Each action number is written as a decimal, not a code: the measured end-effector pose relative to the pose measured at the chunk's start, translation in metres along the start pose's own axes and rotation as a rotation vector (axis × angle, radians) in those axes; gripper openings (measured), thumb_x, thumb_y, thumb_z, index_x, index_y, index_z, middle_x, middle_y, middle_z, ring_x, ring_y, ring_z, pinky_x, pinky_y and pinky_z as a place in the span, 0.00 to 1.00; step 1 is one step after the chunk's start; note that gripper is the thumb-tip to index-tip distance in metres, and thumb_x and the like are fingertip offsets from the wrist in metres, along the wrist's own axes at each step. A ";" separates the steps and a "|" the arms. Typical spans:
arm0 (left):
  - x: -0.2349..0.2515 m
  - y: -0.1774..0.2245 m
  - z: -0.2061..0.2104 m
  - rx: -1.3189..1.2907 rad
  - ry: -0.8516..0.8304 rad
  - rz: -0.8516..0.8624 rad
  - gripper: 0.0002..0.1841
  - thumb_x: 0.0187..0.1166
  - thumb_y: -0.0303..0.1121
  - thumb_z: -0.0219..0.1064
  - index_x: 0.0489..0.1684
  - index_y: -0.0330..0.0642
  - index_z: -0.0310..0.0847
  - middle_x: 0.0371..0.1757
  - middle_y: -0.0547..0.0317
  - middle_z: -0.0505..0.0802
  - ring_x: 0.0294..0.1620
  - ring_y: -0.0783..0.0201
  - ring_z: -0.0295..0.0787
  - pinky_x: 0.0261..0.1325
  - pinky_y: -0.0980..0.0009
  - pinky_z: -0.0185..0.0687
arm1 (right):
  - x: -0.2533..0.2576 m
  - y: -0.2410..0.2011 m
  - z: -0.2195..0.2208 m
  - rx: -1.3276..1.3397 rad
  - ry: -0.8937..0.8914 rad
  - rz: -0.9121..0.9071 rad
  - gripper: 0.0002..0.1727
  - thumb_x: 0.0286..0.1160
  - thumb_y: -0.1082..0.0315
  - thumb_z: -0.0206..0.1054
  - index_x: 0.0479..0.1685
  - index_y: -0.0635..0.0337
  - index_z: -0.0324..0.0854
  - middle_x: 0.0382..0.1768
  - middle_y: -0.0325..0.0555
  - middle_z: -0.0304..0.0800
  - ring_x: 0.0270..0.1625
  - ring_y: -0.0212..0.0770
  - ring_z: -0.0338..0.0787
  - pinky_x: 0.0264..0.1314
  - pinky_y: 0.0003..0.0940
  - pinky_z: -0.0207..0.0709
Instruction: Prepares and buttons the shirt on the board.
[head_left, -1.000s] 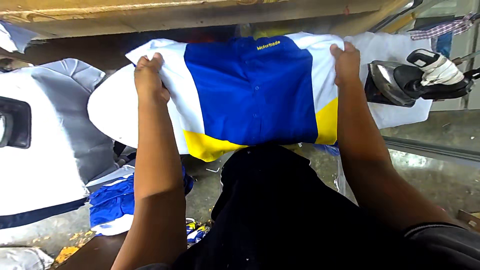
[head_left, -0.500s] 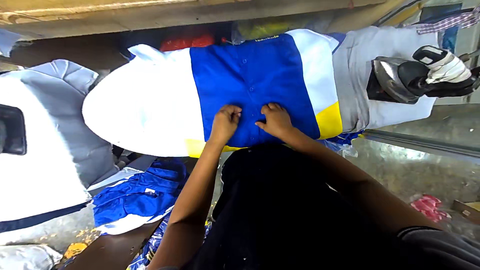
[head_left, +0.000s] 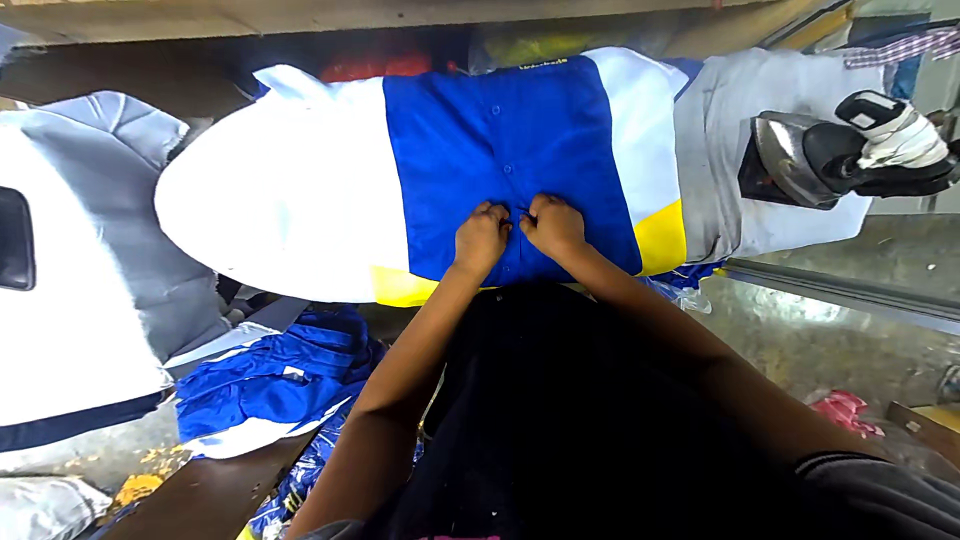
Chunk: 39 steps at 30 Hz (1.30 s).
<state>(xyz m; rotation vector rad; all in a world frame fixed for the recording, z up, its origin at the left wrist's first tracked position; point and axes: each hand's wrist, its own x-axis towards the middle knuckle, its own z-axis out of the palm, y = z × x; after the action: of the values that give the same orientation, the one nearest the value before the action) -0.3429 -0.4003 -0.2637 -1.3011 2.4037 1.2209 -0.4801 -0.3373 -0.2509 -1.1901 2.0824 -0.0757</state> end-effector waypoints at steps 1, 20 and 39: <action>0.001 0.003 0.002 0.017 0.006 -0.026 0.12 0.84 0.29 0.65 0.58 0.31 0.86 0.64 0.35 0.88 0.67 0.37 0.86 0.67 0.39 0.80 | 0.001 -0.001 0.001 -0.024 0.005 -0.001 0.17 0.84 0.60 0.63 0.51 0.68 0.84 0.55 0.62 0.89 0.63 0.61 0.89 0.60 0.62 0.77; -0.013 0.004 -0.011 -0.518 0.062 -0.106 0.08 0.81 0.25 0.68 0.52 0.31 0.85 0.42 0.49 0.91 0.41 0.63 0.87 0.52 0.63 0.83 | -0.013 -0.002 -0.021 0.711 -0.228 0.111 0.12 0.88 0.70 0.61 0.60 0.70 0.80 0.43 0.51 0.84 0.36 0.35 0.80 0.40 0.30 0.75; -0.019 0.013 -0.001 -0.704 0.167 -0.192 0.07 0.81 0.25 0.69 0.50 0.32 0.85 0.39 0.54 0.90 0.35 0.70 0.84 0.44 0.72 0.82 | -0.023 0.002 -0.005 1.046 -0.110 0.236 0.08 0.84 0.74 0.64 0.55 0.66 0.84 0.40 0.43 0.85 0.33 0.29 0.80 0.33 0.23 0.73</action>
<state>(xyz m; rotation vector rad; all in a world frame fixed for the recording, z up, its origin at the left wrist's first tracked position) -0.3411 -0.3846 -0.2465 -1.8132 1.9280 2.0649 -0.4775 -0.3200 -0.2353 -0.2956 1.6603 -0.8465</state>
